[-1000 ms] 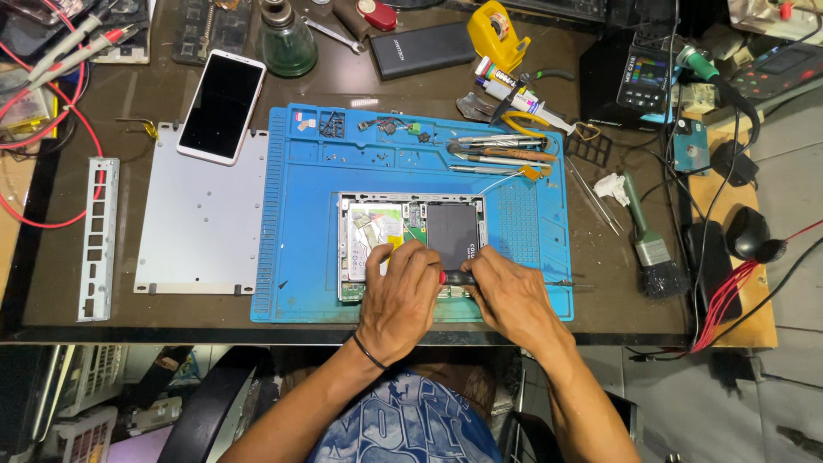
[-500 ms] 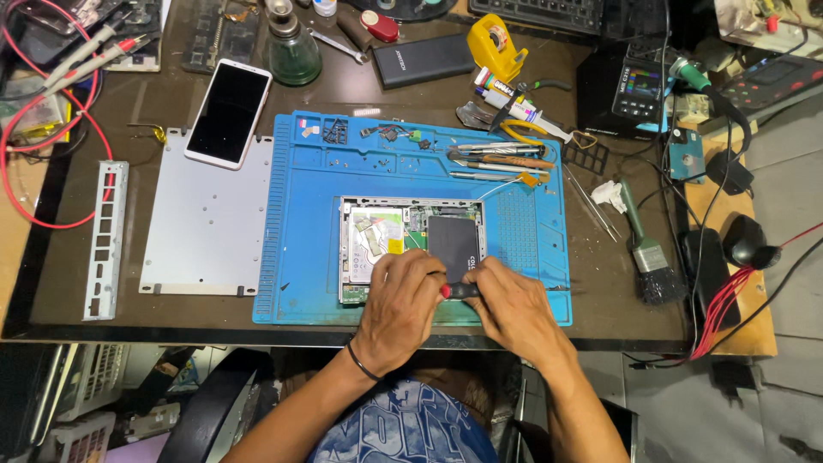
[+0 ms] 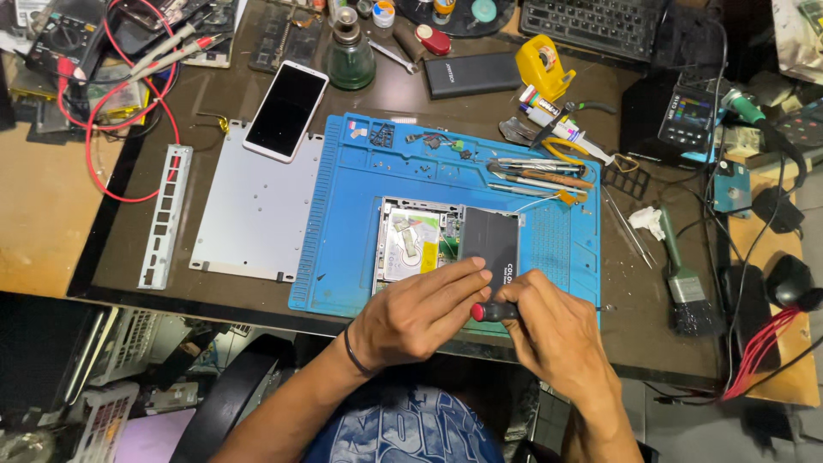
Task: The person uses a screwdriver to remove screws from a hard drive enclosure and then detaches the hard drive from the circuit board. They place the hard drive on the table and continue to remove screws from the enclosure.
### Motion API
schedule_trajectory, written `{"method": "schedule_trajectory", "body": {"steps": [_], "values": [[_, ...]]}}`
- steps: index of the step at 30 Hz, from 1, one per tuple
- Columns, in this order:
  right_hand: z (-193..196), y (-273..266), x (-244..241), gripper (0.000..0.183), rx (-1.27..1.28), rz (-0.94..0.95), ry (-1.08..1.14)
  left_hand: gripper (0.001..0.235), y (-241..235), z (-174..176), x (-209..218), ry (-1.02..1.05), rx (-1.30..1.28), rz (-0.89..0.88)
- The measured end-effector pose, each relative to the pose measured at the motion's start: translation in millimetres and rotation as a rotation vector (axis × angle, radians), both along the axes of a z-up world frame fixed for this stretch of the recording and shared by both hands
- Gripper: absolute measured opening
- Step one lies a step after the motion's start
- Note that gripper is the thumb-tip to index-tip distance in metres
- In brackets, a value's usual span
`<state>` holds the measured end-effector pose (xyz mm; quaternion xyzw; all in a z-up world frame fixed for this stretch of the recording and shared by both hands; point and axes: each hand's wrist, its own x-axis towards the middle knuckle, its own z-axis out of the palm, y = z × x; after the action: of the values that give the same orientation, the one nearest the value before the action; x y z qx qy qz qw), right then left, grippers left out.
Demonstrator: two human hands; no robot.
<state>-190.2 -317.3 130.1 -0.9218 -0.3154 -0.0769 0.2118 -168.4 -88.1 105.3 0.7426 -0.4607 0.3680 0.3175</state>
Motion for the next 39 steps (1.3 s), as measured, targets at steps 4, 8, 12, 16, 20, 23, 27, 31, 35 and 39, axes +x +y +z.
{"method": "schedule_trajectory", "body": {"steps": [4, 8, 12, 16, 20, 23, 27, 31, 35, 39], "values": [[7.9, -3.2, -4.8, 0.022, 0.029, 0.031, -0.083, 0.035, 25.6, 3.8, -7.0, 0.082, -0.041, -0.012], [16.2, -25.5, -8.1, 0.028, 0.062, -0.081, -0.144, 0.026, 77.6, -15.7, -5.5, 0.226, -0.214, 0.277], [42.1, -32.1, -5.9, 0.025, 0.146, -0.123, -0.306, 0.019, 134.7, -31.6, 1.3, 0.309, -0.302, 0.459], [47.3, -41.9, -3.7, 0.032, 0.223, -0.177, -0.412, 0.009, 157.9, -44.8, 2.9, 0.439, -0.307, 0.498], [43.3, -29.1, 13.8, 0.032, 0.597, -0.219, -0.415, 0.004, 167.1, -57.2, 3.9, 0.499, -0.315, 0.472], [43.5, -5.5, 32.2, 0.04, 0.786, -0.24, -0.365, 0.005, 173.5, -60.0, 3.3, 0.537, -0.322, 0.461], [29.3, 17.2, 51.1, 0.053, 0.907, -0.211, -0.275, 0.007, 185.8, -59.8, 3.4, 0.572, -0.198, 0.487], [11.4, 34.2, 64.6, 0.058, 0.941, -0.168, -0.225, 0.009, 201.6, -66.6, 4.6, 0.489, -0.044, 0.516], [5.0, 55.4, 75.7, 0.053, 0.944, -0.106, -0.24, 0.01, 205.8, -72.9, 4.9, 0.511, -0.017, 0.518], [3.8, 71.5, 80.9, 0.052, 0.933, -0.081, -0.227, 0.012, 208.2, -74.0, 5.2, 0.527, -0.007, 0.519]]}}
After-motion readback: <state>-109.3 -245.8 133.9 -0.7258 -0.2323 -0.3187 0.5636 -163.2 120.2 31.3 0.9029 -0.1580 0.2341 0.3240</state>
